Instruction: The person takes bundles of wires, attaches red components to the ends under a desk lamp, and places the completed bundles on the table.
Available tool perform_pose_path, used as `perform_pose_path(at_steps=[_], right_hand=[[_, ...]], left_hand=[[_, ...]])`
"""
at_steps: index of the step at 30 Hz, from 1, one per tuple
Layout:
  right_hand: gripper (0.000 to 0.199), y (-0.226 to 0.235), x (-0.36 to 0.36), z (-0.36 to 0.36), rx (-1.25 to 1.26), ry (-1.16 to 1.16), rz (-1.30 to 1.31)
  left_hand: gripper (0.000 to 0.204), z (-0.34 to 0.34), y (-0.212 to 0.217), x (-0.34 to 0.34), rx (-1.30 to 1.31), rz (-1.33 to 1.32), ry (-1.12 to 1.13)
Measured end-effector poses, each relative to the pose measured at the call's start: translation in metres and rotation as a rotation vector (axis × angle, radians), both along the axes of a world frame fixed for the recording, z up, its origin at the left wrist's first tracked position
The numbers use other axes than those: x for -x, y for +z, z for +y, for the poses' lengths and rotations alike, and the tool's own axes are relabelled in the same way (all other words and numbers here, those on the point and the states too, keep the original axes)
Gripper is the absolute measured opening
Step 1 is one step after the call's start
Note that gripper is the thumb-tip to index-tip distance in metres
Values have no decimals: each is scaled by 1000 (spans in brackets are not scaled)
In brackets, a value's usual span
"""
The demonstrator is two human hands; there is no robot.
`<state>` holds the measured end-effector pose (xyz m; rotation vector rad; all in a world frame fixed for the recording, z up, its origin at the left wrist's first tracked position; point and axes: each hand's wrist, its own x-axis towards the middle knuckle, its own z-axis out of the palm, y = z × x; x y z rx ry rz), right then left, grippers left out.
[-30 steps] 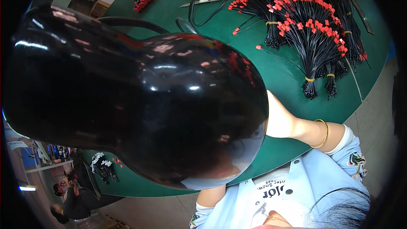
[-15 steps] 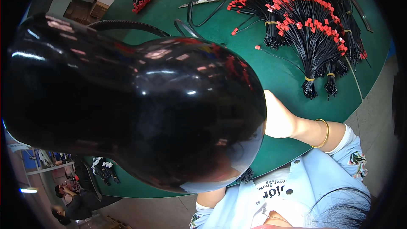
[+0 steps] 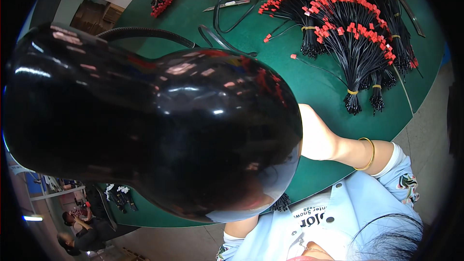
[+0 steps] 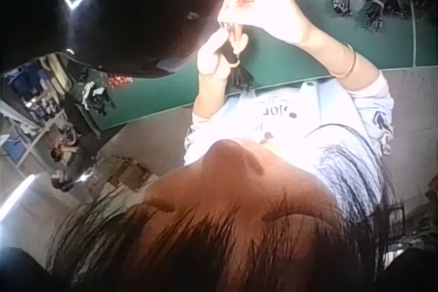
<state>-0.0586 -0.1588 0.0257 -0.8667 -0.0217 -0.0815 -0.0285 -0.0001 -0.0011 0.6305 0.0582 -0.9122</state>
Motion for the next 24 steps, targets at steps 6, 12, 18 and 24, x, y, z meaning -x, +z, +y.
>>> perform_pose_path(at_steps=[6, 12, 18, 24], right_hand=[[20, -1, 1, -4, 161, -43, -50], [21, -2, -2, -4, 314, -40, -101], [24, -3, -1, 3, 155, -20, -49], [28, 2, 3, -2, 414, -118, -78]], left_hand=[[13, -4, -6, 0, -20, 6, -32], [16, -10, -2, 2, -44, -82, 25], [19, -8, 10, 1, -163, -282, 19], [24, -1, -5, 5, -345, -371, 110]])
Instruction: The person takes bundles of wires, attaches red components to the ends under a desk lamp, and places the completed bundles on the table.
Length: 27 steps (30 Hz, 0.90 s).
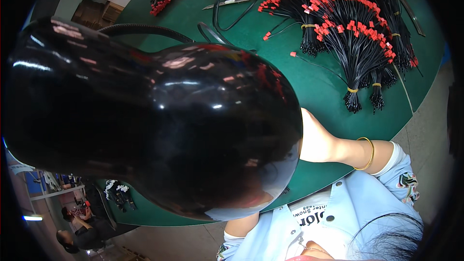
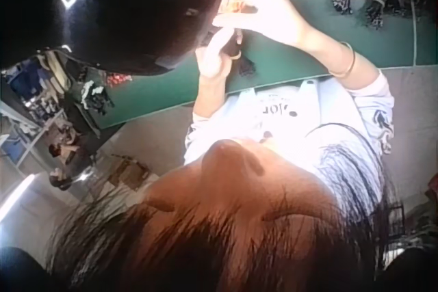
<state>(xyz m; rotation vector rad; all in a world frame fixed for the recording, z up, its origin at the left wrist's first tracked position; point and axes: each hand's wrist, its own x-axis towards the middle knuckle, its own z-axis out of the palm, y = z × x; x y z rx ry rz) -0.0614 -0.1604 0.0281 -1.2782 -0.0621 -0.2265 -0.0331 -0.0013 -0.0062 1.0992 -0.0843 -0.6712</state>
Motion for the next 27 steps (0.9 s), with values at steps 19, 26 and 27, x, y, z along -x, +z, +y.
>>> perform_pose_path(at_steps=[19, 26, 27], right_hand=[[20, 4, 2, 2, 174, -123, -73], [25, -7, -4, 0, 100, -62, -49], [27, -6, -2, 0, 104, -23, -24]], left_hand=[[39, 4, 1, -7, 201, 184, 56], [37, 5, -4, -8, 233, 237, 11], [40, 8, -4, -5, 189, 229, 20]])
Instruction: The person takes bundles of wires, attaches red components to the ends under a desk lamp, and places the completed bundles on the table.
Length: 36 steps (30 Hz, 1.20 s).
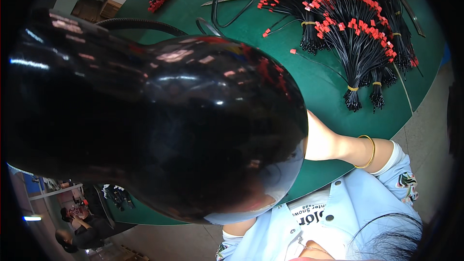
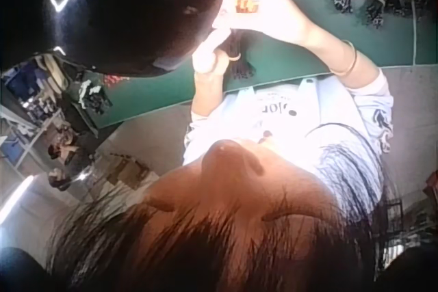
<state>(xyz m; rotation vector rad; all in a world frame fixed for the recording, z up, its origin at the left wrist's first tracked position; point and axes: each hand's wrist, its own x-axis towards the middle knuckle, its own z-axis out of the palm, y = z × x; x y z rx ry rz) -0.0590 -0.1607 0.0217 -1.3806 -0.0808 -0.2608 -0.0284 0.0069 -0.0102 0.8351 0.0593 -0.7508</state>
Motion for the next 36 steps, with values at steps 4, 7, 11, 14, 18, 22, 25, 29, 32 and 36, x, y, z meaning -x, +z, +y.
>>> perform_pose_path(at_steps=[4, 7, 11, 14, 18, 22, 25, 29, 32, 36], right_hand=[[27, 5, 0, 1, 12, -39, -1], [20, 6, 4, -5, 68, -113, 3], [17, 14, 3, 4, -41, -52, -39], [19, -2, 1, -2, -194, -1, 84], [21, -7, -5, 2, -186, 76, 61], [21, -8, -4, 2, -227, 54, 29], [19, -4, -3, -1, -368, 99, 100], [18, 0, -4, 4, -283, 62, 34], [18, 6, -1, 3, -196, 51, 21], [17, 4, 3, -6, -108, -36, 46]], left_hand=[[44, -5, 3, -6, -107, -99, -118], [39, -17, 10, 2, -69, -23, 33], [30, 4, 3, 1, -98, -67, 124], [28, -11, 3, 1, -101, -6, 66], [24, -9, 6, 5, -69, -48, -3], [19, -7, 5, 2, -73, -65, 67], [16, -4, -1, 0, -53, -38, 47], [16, 2, 6, 2, -40, 16, 73], [17, 1, 7, 4, -6, 90, 145], [18, -5, -4, -2, 26, 83, -2]])
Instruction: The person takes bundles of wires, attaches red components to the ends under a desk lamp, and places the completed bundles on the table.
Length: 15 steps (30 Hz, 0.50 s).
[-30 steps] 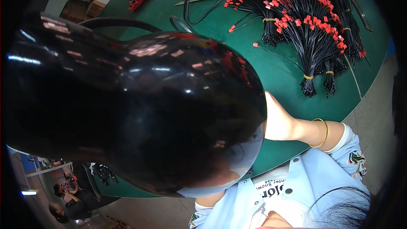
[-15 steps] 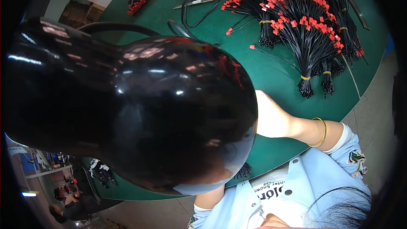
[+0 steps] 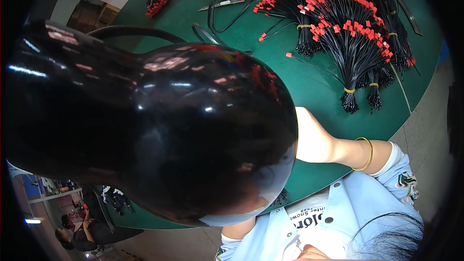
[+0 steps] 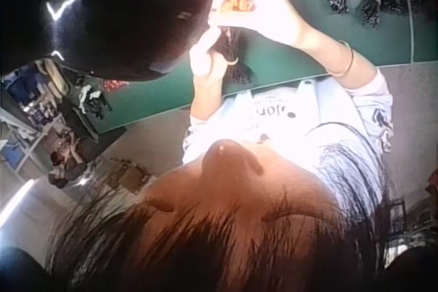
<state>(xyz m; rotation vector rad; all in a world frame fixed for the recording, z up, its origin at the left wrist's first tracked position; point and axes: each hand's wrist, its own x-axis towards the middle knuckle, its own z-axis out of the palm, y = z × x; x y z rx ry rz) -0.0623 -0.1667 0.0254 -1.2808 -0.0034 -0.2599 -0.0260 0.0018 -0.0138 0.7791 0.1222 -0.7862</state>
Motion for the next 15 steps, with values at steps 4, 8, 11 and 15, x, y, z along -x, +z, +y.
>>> perform_pose_path(at_steps=[4, 8, 11, 15], right_hand=[[16, 8, 1, 5, 97, -39, -76], [19, 10, -1, 5, 85, -49, -87], [20, 10, 2, 4, 7, -26, -37], [18, 10, 1, 3, 216, 26, 7]], left_hand=[[21, 9, 7, 4, -69, -37, 108], [25, 8, 1, 3, -75, -148, 119], [28, -18, 33, 10, -166, -100, 98], [28, -15, 26, 8, -203, -161, 38]])
